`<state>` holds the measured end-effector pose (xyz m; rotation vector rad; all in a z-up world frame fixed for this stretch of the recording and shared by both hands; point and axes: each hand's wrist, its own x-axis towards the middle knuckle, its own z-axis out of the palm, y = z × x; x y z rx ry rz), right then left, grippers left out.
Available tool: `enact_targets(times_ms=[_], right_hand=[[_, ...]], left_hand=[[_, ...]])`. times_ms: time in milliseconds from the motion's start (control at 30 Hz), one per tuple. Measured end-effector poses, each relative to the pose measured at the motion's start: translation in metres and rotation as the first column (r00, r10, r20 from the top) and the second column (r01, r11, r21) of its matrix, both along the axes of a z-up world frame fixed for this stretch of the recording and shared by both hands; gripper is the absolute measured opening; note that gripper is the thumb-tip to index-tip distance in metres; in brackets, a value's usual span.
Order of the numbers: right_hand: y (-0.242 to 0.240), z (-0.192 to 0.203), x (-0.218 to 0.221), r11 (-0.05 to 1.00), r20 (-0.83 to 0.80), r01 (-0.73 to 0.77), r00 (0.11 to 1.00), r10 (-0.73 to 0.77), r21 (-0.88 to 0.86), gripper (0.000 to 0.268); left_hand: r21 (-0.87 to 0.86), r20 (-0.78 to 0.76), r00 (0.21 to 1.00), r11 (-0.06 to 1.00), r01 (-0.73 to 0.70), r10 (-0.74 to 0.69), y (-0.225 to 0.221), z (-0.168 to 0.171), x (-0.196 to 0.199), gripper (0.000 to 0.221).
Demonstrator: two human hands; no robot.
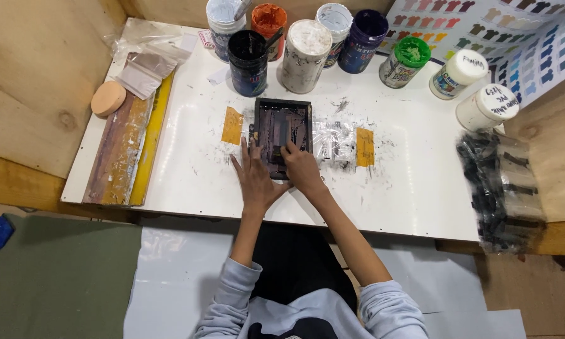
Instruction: Applying and spreading ink into a small mold for screen printing samples.
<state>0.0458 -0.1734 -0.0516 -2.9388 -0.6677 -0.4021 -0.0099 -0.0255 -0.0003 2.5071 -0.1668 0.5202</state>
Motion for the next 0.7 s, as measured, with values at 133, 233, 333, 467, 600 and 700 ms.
enact_targets(times_ms=[133,233,333,467,600,700], right_hand=[[0.006,0.014,-0.010,0.998,0.024,0.005,1.000,-0.003,-0.055,0.043],[0.008,0.023,-0.021,0.998,0.001,0.008,1.000,-0.008,-0.065,0.043],[0.009,0.020,-0.028,0.996,0.008,0.014,1.000,-0.013,-0.086,0.043],[0.007,0.029,-0.033,0.998,-0.024,-0.023,0.999,0.022,-0.059,0.041],[-0.011,0.028,-0.008,0.997,-0.001,0.020,1.000,-0.020,0.080,0.034],[-0.021,0.065,0.000,0.972,0.069,0.044,0.996,-0.061,0.229,0.024]], left_hand=[[0.032,-0.011,1.000,0.999,-0.023,0.024,-0.004,0.012,-0.003,0.108],[0.054,0.055,0.997,0.997,-0.052,0.049,-0.009,0.008,-0.002,0.093],[0.065,0.091,0.994,0.996,-0.063,0.057,-0.010,0.010,-0.004,0.086],[0.039,0.130,0.990,0.998,-0.056,0.051,-0.010,0.012,-0.005,0.077],[-0.017,0.094,0.995,1.000,-0.024,0.025,-0.010,0.009,-0.003,0.104],[-0.039,0.073,0.997,0.999,0.001,0.002,-0.006,0.014,-0.004,0.110]])
